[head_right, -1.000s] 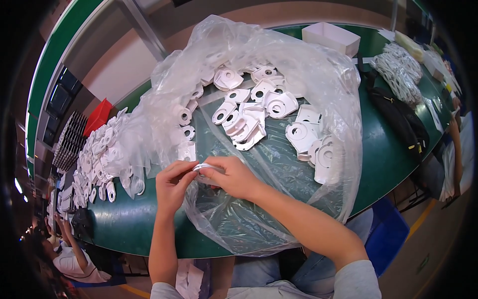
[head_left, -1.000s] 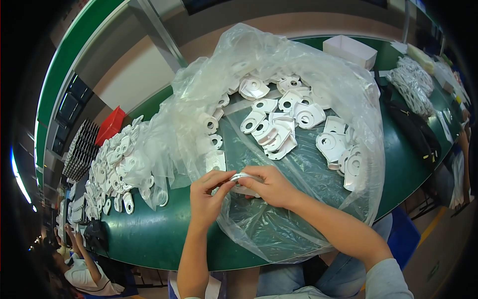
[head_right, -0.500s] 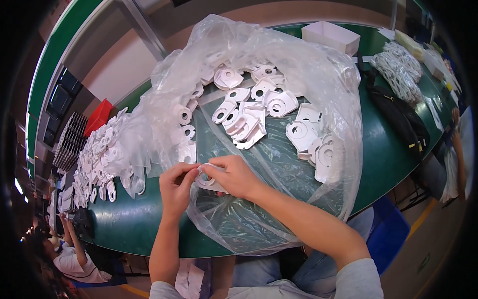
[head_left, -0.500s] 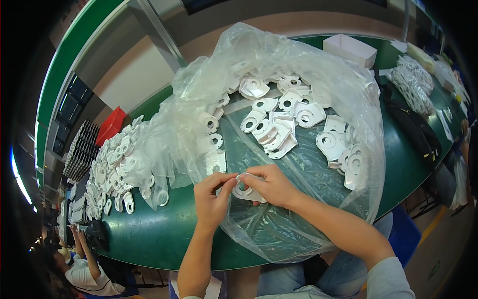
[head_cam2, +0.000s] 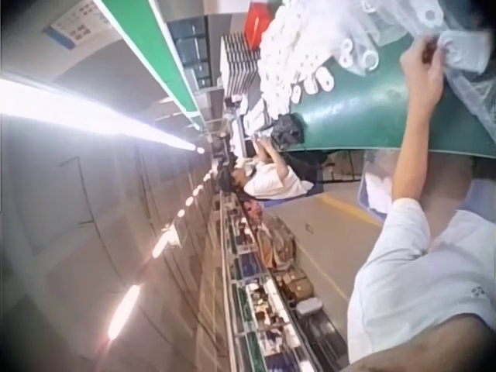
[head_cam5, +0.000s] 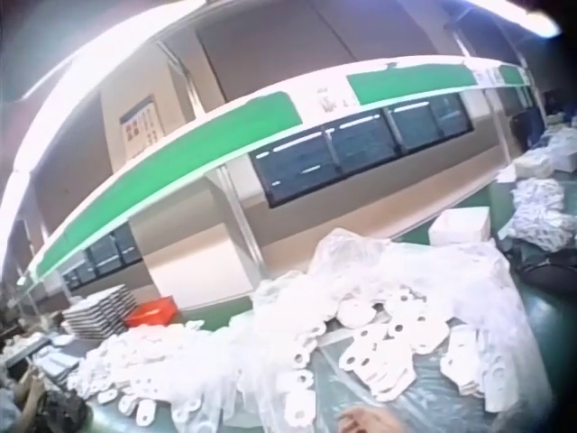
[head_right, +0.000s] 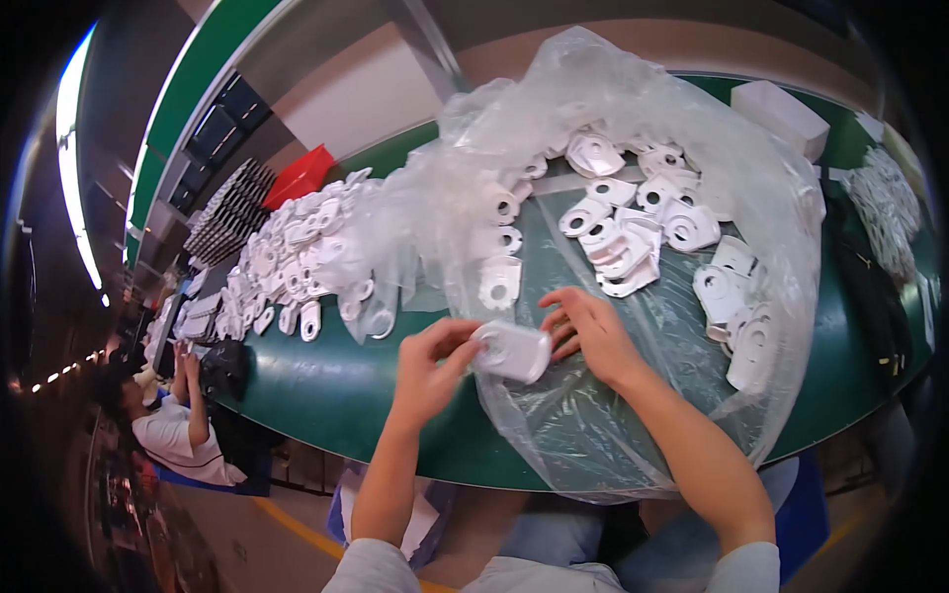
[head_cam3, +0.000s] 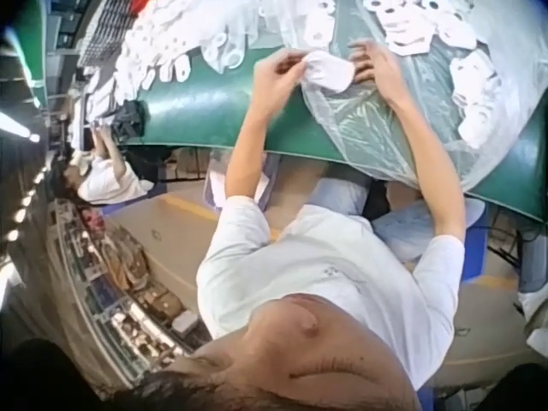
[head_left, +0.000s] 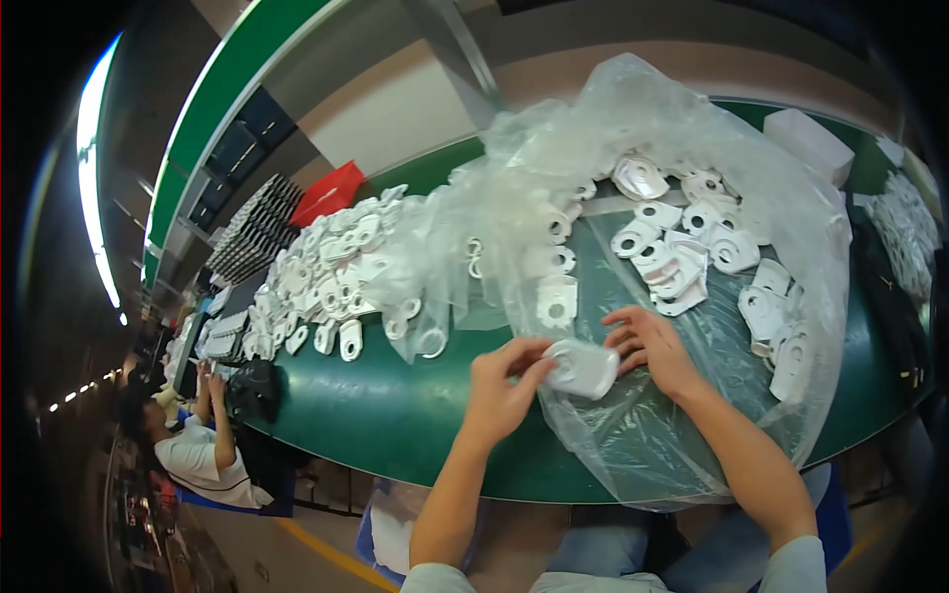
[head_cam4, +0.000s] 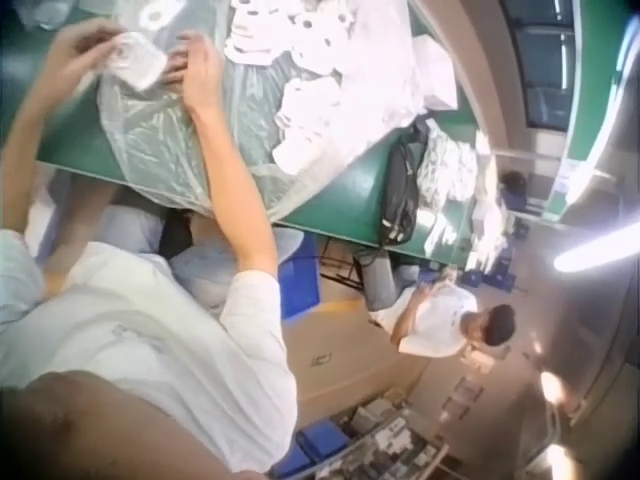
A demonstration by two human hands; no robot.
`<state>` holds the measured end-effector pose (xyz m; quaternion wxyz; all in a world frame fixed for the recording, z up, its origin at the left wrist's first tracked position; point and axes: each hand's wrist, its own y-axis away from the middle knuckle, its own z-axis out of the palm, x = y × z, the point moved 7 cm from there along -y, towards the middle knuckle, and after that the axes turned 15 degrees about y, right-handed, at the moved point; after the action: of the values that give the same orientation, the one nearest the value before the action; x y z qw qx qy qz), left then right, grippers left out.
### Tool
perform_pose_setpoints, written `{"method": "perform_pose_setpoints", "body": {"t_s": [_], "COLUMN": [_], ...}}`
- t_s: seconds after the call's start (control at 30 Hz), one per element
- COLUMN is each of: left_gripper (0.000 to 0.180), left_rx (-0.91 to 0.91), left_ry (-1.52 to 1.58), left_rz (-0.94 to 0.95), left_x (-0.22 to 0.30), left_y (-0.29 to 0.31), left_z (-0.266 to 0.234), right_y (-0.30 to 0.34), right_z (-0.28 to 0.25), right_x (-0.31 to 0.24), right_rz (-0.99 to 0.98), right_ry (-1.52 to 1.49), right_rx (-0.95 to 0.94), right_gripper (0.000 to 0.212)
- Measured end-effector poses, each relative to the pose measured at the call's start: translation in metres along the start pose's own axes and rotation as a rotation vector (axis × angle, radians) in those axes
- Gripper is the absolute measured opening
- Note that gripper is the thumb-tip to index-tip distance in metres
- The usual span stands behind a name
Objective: Assembling small white plastic components on a production line by fitting circular inserts into plastic housings.
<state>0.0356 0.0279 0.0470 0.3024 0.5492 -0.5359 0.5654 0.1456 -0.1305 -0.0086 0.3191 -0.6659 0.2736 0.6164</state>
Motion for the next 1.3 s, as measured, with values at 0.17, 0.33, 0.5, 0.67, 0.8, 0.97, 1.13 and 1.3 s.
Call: {"method": "perform_pose_setpoints", "body": {"t_s": [0.17,0.33,0.5,0.67,0.8,0.97,1.13,1.3], "left_gripper": [0.017,0.016,0.028,0.051,0.035,0.016,0.013,0.018], "left_rx": [0.564,0.854,1.018,0.999,1.014,0.54,0.608,0.58], "left_ry": [0.081,0.115,0.264,0.472,0.071,-0.033,-0.601,-0.875], "left_rz": [-0.242,-0.216,0.014,0.022,0.127,0.123,-0.067,-0.212], "left_x": [-0.034,-0.054,-0.063,-0.079,-0.071,-0.05,-0.057,-0.088], "left_y": [0.09,0.147,0.123,0.062,0.025,-0.031,-0.059,-0.058], "left_z": [-0.137,-0.247,-0.34,-0.369,-0.301,-0.167,-0.169,-0.23], "right_y": [0.002,0.002,0.003,0.003,0.001,0.001,0.004,0.003], "right_z": [0.007,0.007,0.009,0.007,0.003,0.015,0.003,0.015], "right_x": [0.007,0.005,0.006,0.008,0.01,0.002,0.002,-0.003], "right_rz": [0.063,0.068,0.069,0.078,0.091,0.05,0.111,0.088], "right_ry": [0.054,0.096,0.11,0.111,0.178,0.156,0.201,0.221], "right_rx": [-0.09,-0.099,-0.094,-0.116,-0.118,-0.153,-0.136,-0.159], "right_gripper": [0.045,0.043,0.042,0.046,0.038,0.028,0.02,0.019]}}
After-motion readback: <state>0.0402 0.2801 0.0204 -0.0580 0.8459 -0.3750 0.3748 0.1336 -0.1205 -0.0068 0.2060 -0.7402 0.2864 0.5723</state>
